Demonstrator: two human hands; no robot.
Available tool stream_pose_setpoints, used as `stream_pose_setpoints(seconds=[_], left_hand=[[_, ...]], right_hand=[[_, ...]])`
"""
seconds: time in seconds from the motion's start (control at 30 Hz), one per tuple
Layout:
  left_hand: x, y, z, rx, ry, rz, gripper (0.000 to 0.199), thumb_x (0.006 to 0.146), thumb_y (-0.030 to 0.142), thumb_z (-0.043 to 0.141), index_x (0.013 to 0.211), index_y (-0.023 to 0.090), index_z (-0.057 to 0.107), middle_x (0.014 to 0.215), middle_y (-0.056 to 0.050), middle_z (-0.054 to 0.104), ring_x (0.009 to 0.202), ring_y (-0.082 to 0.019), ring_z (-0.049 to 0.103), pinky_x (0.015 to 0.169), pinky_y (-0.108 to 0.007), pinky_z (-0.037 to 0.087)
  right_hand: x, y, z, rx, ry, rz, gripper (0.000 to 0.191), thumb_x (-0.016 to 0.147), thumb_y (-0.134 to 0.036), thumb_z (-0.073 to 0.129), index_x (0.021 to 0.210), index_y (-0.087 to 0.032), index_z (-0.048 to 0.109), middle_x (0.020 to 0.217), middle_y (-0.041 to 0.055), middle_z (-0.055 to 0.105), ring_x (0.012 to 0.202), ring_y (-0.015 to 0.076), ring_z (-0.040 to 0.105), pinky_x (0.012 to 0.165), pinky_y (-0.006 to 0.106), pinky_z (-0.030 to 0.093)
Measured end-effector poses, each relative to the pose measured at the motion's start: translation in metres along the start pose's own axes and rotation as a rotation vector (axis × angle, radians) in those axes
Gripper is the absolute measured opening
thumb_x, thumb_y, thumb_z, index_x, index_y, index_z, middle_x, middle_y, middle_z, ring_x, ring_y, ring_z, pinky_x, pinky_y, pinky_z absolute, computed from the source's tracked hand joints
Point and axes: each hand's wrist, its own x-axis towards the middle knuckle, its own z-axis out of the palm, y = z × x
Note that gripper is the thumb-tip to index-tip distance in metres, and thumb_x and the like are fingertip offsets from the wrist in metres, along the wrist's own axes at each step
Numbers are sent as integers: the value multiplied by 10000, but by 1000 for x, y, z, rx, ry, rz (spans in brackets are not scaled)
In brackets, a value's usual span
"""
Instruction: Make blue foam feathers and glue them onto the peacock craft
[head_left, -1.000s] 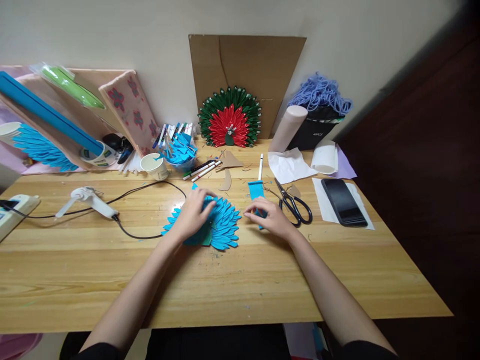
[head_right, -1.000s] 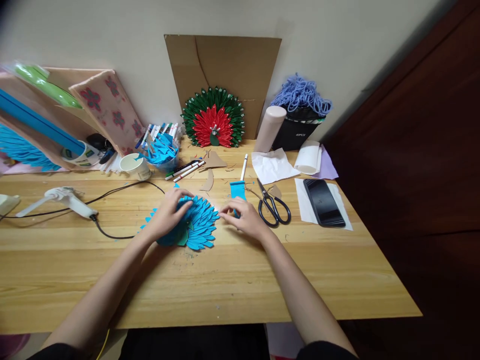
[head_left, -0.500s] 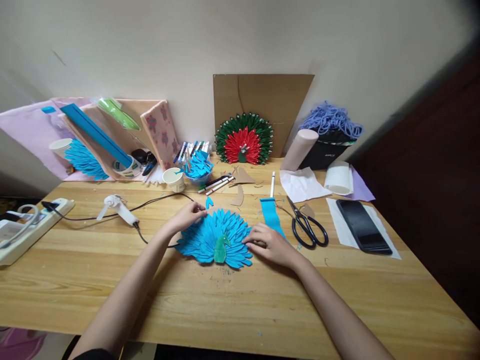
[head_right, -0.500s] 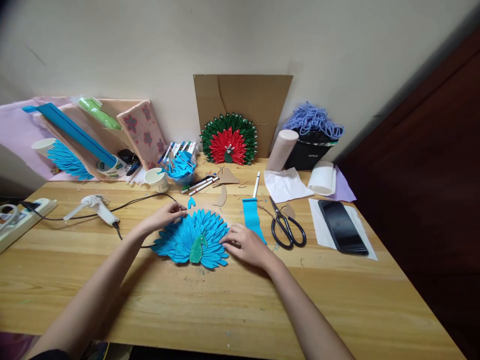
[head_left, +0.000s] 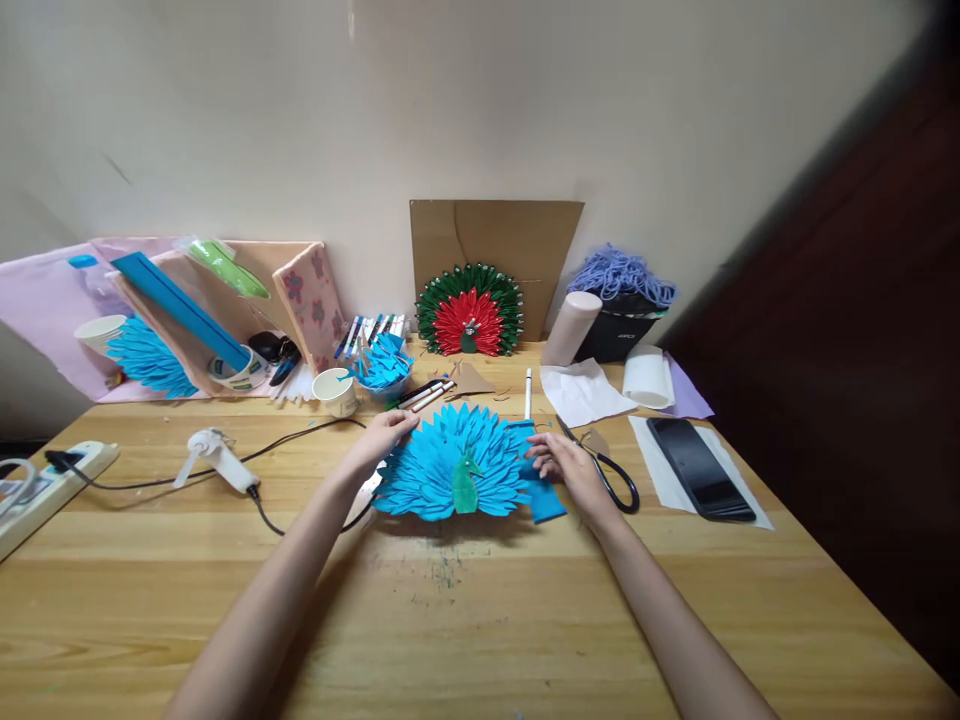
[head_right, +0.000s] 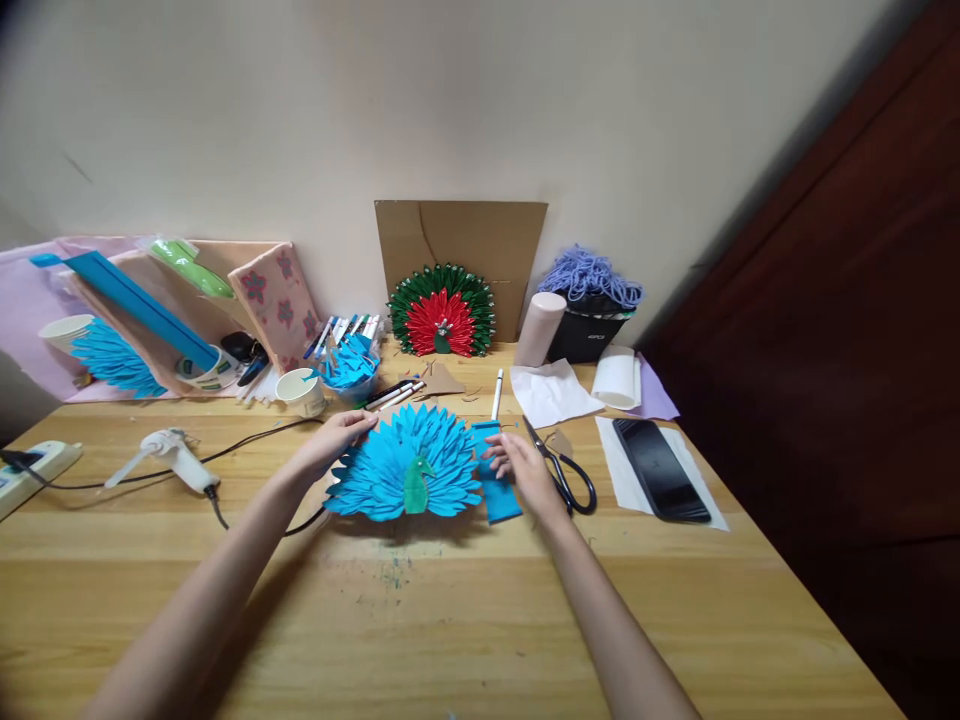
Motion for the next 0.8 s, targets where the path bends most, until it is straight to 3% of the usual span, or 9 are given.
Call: stream_pose_setpoints(seconds=[0.2,0.3,0.4,0.53,0.63,0.8], left_hand=[[31,-1,59,66,44,94,342,738,460,513,654,133,570,517,19,474,493,-114,446,508,-236,339],[37,-4,59,83,152,160,300,804,396,454,803,140,610,765,-59,612,739,-183,566,686,-299,426],[29,-14,34,178,314,237,255,839,278,404,958,161,596,1056,-103,580,1042,-220,499,910,-353,361],[9,-31,4,655,392,212,185,804,241,465,897,152,598,918,-120,598,916,-253,534,843,-394,395],[1,-39,2,739,363,164,164,750,227,547,889,145,577,895,-113,596,872,-244,541,783,-368,414],[1,-42,9,598,347,106,146,714,160,568,858,144,548,838,-81,589,775,-201,551,707,-317,428]], right_hand=[[3,-7,-31,-69,674,-275,219,779,-375,493,837,-169,541,747,30,570,585,122,479,513,244,384],[0,-8,-32,-95,838,-378,140,777,-302,473,843,-179,490,773,24,539,575,114,463,504,238,370],[-3,-6,-24,-144,823,-441,118,783,-275,469,855,-182,482,809,35,533,643,135,503,556,258,401],[-9,-3,-10,-229,699,-510,116,809,-256,462,875,-179,518,836,46,544,759,168,540,674,307,430],[-13,-2,-1,-280,618,-532,126,817,-258,461,882,-176,532,846,54,554,780,177,552,695,319,440],[-17,1,6,-309,547,-518,134,817,-265,470,880,-171,541,832,55,552,767,181,561,683,320,452]])
